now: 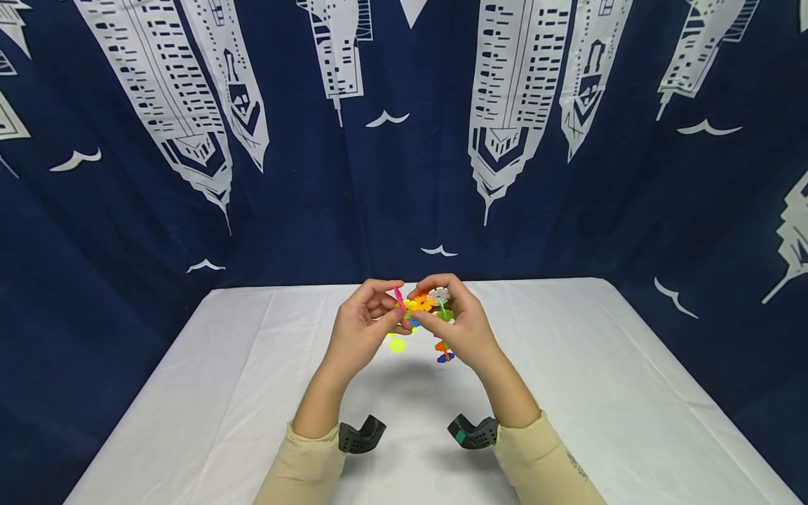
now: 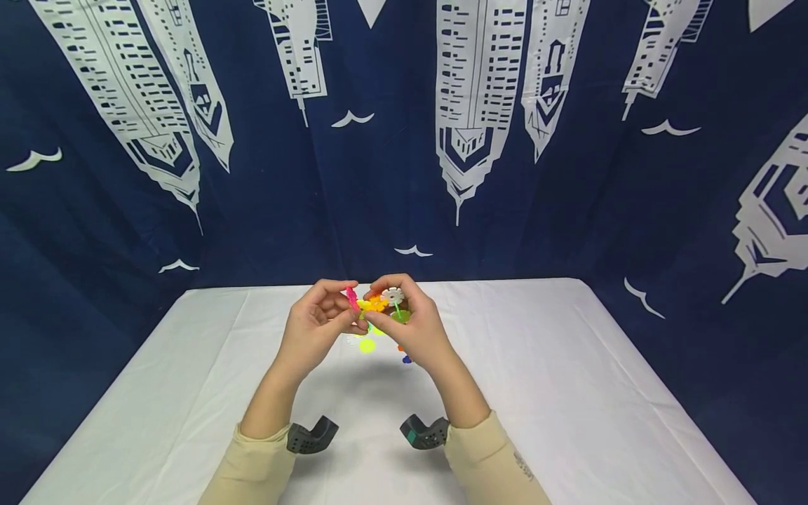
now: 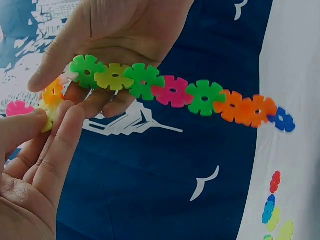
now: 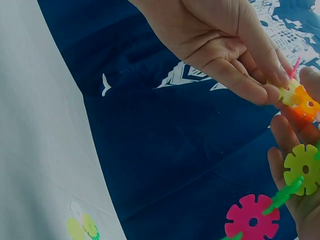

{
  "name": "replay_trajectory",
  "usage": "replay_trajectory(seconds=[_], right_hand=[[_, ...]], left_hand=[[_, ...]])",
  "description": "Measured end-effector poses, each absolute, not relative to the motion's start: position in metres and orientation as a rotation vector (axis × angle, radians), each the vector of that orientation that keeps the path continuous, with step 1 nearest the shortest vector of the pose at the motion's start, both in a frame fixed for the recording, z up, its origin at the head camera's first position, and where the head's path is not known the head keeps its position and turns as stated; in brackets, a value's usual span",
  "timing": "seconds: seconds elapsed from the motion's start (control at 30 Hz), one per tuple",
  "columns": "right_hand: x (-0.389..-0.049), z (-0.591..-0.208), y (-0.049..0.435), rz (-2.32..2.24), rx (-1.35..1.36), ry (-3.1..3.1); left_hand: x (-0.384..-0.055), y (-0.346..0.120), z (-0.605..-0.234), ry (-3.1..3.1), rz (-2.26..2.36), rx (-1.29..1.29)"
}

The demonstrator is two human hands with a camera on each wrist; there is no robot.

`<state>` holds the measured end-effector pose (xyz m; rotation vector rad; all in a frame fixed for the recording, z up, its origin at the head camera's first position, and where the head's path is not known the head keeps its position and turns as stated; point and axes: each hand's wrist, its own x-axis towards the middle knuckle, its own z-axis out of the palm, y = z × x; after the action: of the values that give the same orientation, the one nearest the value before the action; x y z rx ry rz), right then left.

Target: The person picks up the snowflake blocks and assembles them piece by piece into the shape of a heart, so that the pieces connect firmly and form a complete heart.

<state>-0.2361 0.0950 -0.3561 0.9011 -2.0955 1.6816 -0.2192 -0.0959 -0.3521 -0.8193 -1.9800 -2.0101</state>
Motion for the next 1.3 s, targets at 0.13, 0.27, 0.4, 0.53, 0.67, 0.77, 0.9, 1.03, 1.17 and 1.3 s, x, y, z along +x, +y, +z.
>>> replay_trajectory(seconds=[0.13,0.27,0.4,0.53,0.67,0.77,0.9,1.03,1.17,1.3], right_hand=[[-0.235,-0.356,0.097,1.64,0.894,-2.077],[-0.235,-0.356,0.099,1.563,0.895,-2.072],[-0.237,-0.356,0.103,1.463,0.868,-2.081],[-0.238,-0.354,0.107,1.437,0.821,-2.098],[-0.238,-0.352,0.11,1.46,0.783,-2.116],[-0.238,-0.351,0.111,1.464,0.772,-2.124],[-0.238,-0.352,0.111,1.467,0.777,-2.12],[-0.239,-0.352,0.112,1.456,0.78,-2.113],[-0.24,-0.352,0.112,1.432,0.778,-2.116],[-0.24,-0.352,0.113,1.413,0.774,-2.133]], left_hand=[[-0.22,-0.094,-0.353,-2.004,-1.998,-0.821],[-0.224,-0.094,-0.355,-2.075,-1.961,-0.799],[-0.23,-0.095,-0.36,-2.153,-1.948,-0.7],[-0.238,-0.097,-0.369,-2.193,-1.95,-0.531],[-0.251,-0.099,-0.385,-2.228,-1.898,-0.375],[-0.26,-0.101,-0.401,-2.293,-1.806,-0.273],[-0.27,-0.104,-0.425,-2.405,-1.664,-0.177],[-0.275,-0.105,-0.444,-2.511,-1.592,-0.112],[-0.279,-0.106,-0.458,-2.575,-1.558,-0.092],[-0.281,-0.106,-0.47,-2.604,-1.532,-0.095]])
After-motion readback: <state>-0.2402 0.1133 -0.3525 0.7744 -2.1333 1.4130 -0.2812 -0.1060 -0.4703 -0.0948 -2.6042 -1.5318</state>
